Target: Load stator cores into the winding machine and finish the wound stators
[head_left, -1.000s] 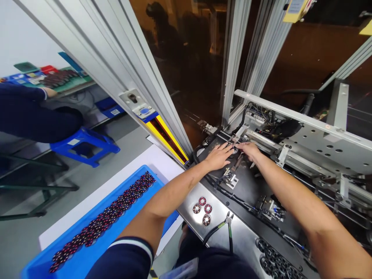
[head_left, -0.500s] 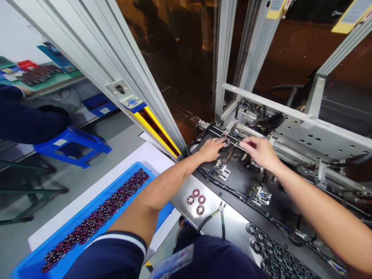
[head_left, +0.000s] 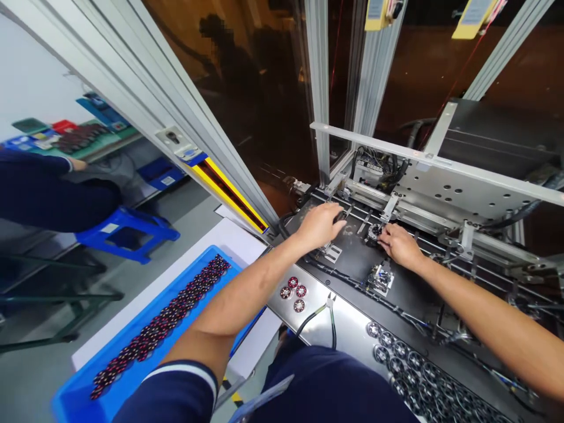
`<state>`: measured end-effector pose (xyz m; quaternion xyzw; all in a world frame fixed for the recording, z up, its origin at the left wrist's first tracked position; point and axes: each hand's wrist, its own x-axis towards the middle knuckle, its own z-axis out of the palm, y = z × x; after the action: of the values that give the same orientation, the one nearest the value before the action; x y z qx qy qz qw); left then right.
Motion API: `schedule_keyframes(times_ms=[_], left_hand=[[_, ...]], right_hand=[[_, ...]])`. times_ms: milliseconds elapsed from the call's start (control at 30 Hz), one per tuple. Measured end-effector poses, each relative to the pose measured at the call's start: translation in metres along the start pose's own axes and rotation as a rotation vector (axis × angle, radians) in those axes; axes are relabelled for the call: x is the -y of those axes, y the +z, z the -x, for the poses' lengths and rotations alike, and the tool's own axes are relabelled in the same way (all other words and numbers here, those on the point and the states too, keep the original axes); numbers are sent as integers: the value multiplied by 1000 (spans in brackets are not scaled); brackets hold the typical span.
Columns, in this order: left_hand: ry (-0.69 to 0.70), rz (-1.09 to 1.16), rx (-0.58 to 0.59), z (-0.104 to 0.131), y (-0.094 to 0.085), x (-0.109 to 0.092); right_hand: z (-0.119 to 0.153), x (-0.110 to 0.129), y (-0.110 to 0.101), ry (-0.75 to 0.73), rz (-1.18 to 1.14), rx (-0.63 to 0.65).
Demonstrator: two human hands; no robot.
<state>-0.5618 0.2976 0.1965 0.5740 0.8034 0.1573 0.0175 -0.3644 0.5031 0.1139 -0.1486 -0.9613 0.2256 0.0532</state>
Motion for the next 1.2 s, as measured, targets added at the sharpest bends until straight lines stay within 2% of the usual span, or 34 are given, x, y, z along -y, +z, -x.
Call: schedule_keyframes(times_ms=[100,233,367,433,533,667,800,1033,1133,1200], left_hand=[[72,37,-7,7,14,-31],[142,54,56,3,59,-55],[179,40,131,-5,99,-62],[200,27,166,-7,108,-63],[217,3,203,-9,112,-63],[223,-22,234,-13,107,-64],[226,-34,267,-16,103,-64],[234,-62,313,-17,102,-66],[226,-76,324,-16,102,-68],[218,-80,328,-15,102,-68]], right_hand=[[4,-7,2,99,-8,1],[-6,-21,4,374,-55,47],[-32,-31,12,682,-148,125],[-43,-34,14,774,-203,127],[-51,-36,11,848,-276,84],[-47,-34,2,854,-404,30],[-40,-26,2,822,-531,67],[-43,-12,2,758,-534,79],[-33,5,-16,665,-476,47],[-8,15,-40,554,-437,30]])
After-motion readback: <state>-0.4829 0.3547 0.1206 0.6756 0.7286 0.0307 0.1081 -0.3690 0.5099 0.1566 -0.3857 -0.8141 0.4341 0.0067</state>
